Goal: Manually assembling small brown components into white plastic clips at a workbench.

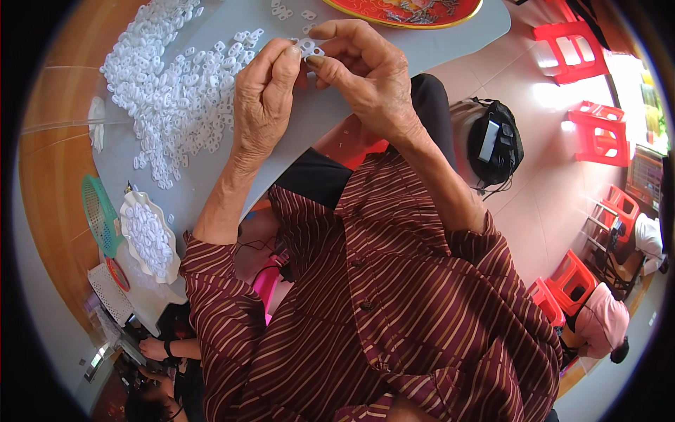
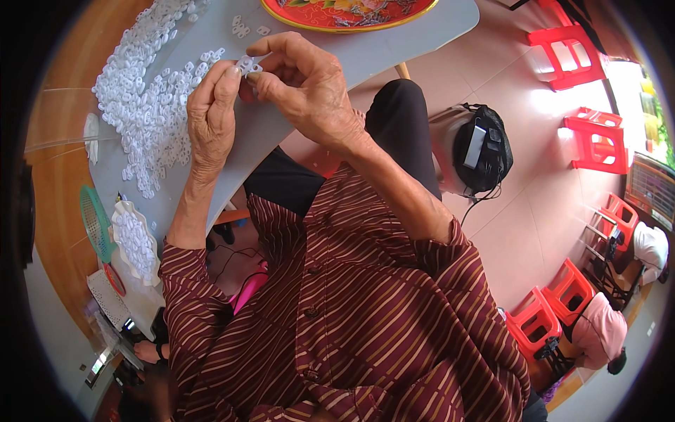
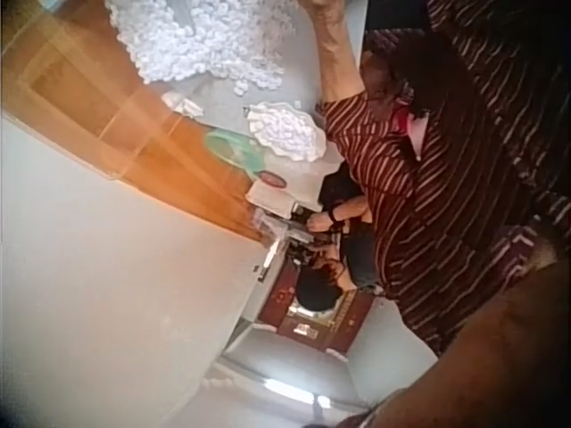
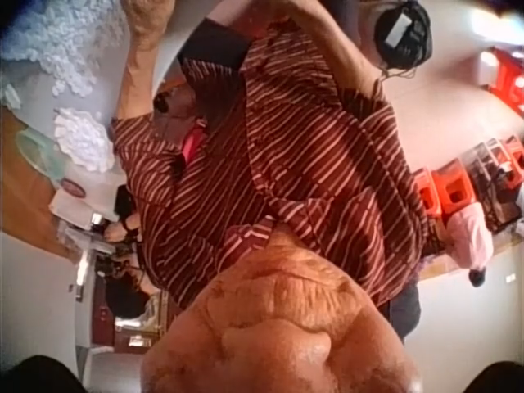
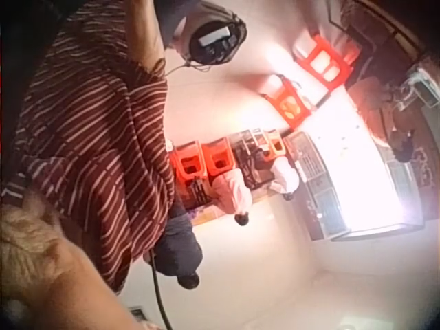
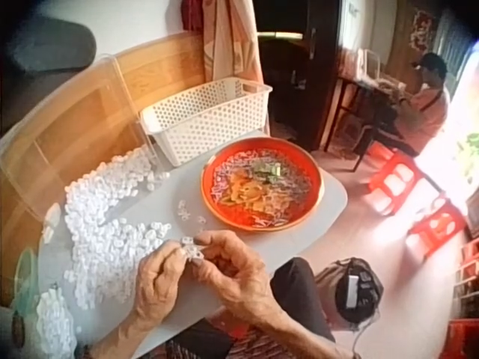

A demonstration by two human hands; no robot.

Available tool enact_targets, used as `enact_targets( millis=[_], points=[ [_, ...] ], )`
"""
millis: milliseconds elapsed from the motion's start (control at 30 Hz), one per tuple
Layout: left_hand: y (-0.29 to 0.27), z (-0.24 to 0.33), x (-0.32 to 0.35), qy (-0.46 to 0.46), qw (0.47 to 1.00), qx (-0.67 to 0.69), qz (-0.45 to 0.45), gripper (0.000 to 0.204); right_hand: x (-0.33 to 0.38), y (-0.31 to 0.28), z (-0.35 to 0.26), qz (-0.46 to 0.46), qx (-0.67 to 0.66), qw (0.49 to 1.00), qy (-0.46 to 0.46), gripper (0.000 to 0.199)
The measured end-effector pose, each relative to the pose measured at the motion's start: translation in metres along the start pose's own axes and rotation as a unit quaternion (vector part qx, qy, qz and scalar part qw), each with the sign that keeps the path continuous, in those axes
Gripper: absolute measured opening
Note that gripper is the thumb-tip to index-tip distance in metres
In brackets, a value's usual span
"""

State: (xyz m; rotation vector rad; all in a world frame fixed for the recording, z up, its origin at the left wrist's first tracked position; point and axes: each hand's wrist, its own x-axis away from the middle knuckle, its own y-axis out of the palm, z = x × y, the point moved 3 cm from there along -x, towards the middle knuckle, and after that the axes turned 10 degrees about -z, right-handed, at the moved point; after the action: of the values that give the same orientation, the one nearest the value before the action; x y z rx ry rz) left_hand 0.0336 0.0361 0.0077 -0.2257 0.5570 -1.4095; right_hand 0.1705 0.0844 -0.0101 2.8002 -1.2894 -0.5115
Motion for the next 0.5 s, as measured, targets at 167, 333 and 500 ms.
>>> enact_targets(
  millis=[167,333,500],
  points=[
    [0.0010,-0.0005,-0.0012,-0.012,0.999,0.012,-0.041,0.022,0.0011,-0.0023,-0.0026,-0.010,-0.017,1.000,0.011,0.025],
    [0.0016,-0.0001,-0.0023,-0.011,0.999,0.006,-0.045,0.022,0.0016,-0.0039,-0.0043,-0.019,-0.012,1.000,0.007,0.025],
    [0.0018,-0.0009,-0.0031,-0.023,0.998,0.008,-0.054,0.024,0.0019,-0.0034,-0.0061,-0.020,-0.005,1.000,0.015,0.025]
  ],
)
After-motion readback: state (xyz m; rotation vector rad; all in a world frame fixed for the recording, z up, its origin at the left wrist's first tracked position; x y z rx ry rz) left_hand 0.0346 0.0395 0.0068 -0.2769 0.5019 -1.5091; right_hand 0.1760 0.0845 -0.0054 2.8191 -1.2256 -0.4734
